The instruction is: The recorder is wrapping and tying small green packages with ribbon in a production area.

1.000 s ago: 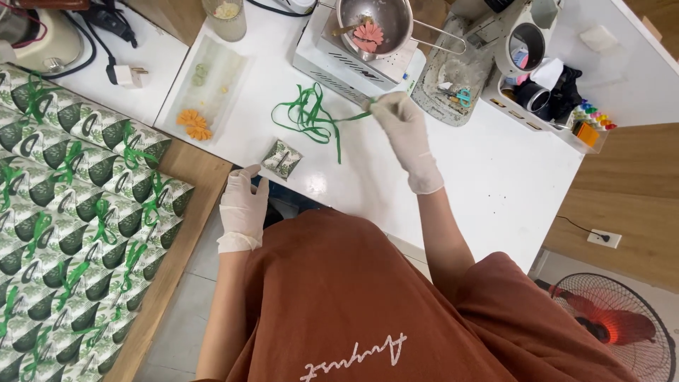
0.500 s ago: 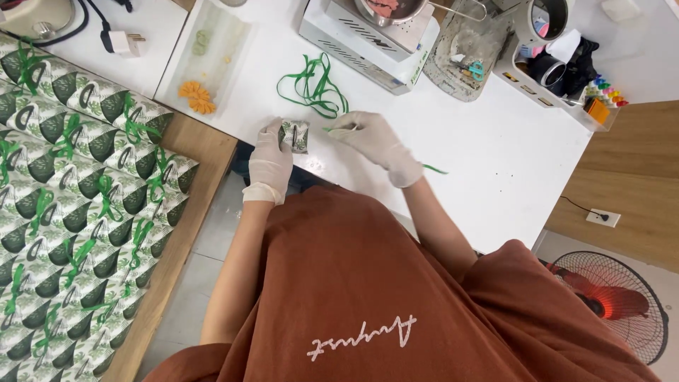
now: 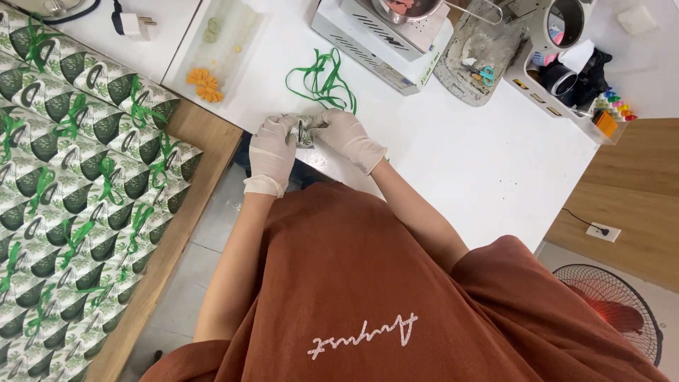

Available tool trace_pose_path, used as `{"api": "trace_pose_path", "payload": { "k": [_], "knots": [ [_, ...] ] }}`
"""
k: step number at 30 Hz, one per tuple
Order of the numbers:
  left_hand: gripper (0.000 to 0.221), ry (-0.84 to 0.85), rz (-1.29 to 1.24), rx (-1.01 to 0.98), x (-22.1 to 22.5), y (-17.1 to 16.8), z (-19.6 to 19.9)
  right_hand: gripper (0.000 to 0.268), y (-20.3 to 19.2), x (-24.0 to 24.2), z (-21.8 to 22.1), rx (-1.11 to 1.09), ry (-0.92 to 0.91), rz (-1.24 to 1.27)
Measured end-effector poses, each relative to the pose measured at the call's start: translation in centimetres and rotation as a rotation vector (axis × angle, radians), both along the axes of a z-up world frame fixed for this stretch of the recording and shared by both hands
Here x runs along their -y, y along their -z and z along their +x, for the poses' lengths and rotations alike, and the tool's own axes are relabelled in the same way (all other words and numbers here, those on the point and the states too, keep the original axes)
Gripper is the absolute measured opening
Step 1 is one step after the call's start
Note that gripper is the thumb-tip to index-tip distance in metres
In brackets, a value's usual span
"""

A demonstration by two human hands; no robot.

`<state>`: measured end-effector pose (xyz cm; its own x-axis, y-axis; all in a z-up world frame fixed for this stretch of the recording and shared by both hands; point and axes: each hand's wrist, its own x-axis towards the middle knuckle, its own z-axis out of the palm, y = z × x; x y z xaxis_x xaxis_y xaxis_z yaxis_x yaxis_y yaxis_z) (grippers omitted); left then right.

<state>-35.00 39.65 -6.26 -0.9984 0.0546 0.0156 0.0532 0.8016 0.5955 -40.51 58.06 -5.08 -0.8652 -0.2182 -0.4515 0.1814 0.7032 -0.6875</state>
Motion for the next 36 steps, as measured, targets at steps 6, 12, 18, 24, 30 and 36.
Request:
{"api": "trace_pose_path", "payload": {
  "k": [6, 12, 18, 24, 30, 36],
  "knots": [
    [0.029, 0.033, -0.068, 0.042, -0.3, 0.1, -0.7, 0.018, -0.7, 0.5, -0.7, -0.03, -0.095, 0.033],
    [0.027, 0.151, -0.344, -0.107, -0.2, 0.7, -0.9, 0.019, -1.1, 1.1, -0.7, -0.051, -0.131, 0.016],
    [0.012, 0.335, -0.828, -0.099, 0.0, -0.8, -1.7, 0.024, -3.3, 1.6, -0.9, 0.115, -0.041, -0.067],
    [0.013, 0.099, -0.014, 0.075, 4.1, 3.8, -3.0, 0.024, -3.9, -3.3, -1.2, 0.158, -0.059, -0.128],
    [0.012, -0.157, 1.09, 0.527, 6.5, -6.2, -3.7, 0.023, -3.6, -8.4, -0.9, 0.245, 0.07, -0.196],
    [0.006, -0.149, 1.317, 0.47, 4.8, -8.8, -3.4, 0.018, -3.1, -8.0, -0.2, 0.111, 0.216, -0.206]
  ]
}}
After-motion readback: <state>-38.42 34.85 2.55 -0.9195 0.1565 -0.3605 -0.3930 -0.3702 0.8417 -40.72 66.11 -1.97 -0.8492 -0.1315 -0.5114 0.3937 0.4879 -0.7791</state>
